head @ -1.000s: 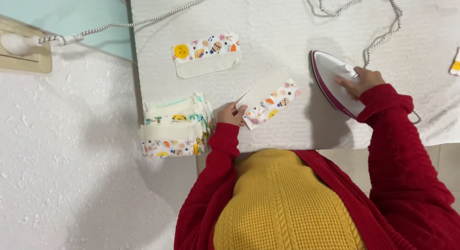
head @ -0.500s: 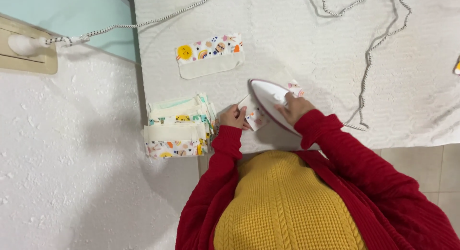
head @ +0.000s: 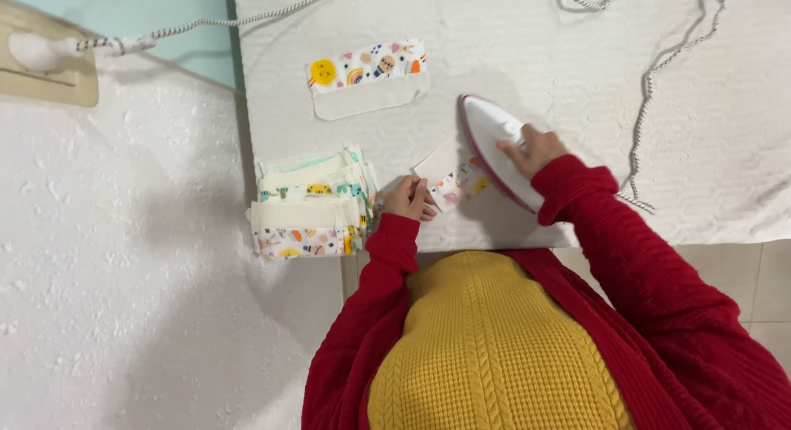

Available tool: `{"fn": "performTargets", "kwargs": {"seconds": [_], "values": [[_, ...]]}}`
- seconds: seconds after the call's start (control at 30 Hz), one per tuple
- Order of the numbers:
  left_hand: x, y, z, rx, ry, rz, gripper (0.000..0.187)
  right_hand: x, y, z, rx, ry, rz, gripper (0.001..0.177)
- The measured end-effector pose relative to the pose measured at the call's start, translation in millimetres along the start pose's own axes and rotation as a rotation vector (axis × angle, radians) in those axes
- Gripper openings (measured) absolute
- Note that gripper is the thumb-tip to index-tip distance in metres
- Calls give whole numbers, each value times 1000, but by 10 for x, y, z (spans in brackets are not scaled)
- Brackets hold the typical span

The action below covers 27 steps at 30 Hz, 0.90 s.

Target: Ironing small pieces of patterned fabric on an ironing board.

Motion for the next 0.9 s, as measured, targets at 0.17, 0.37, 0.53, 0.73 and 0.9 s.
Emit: {"fn": "performTargets", "kwargs": {"seconds": [0.17,0.37,0.53,0.73,0.9], "values": [[-106,-121,194,-38,-32,-88,19,572,-422,263,-128,-111,70,66],[-192,-120,331,111,-41,-170,12,944,-673,486,-314,-15,174,63],[-248,30,349,275,65,-300,10,898,-756,560,-356,80,183,58],[-142,-267,304,41,-74,-148,11,617,-528,393,-218,31,168,57],[-70,-75,260,13,-24,-351,2,82,-140,169,-39,81,59,63]]}}
Point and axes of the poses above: each hand's wrist, its own z-axis away from the middle knuckle, its own x-axis out of the palm, y = z × x, the point moved 10 cm from there along -z, towards the middle knuckle
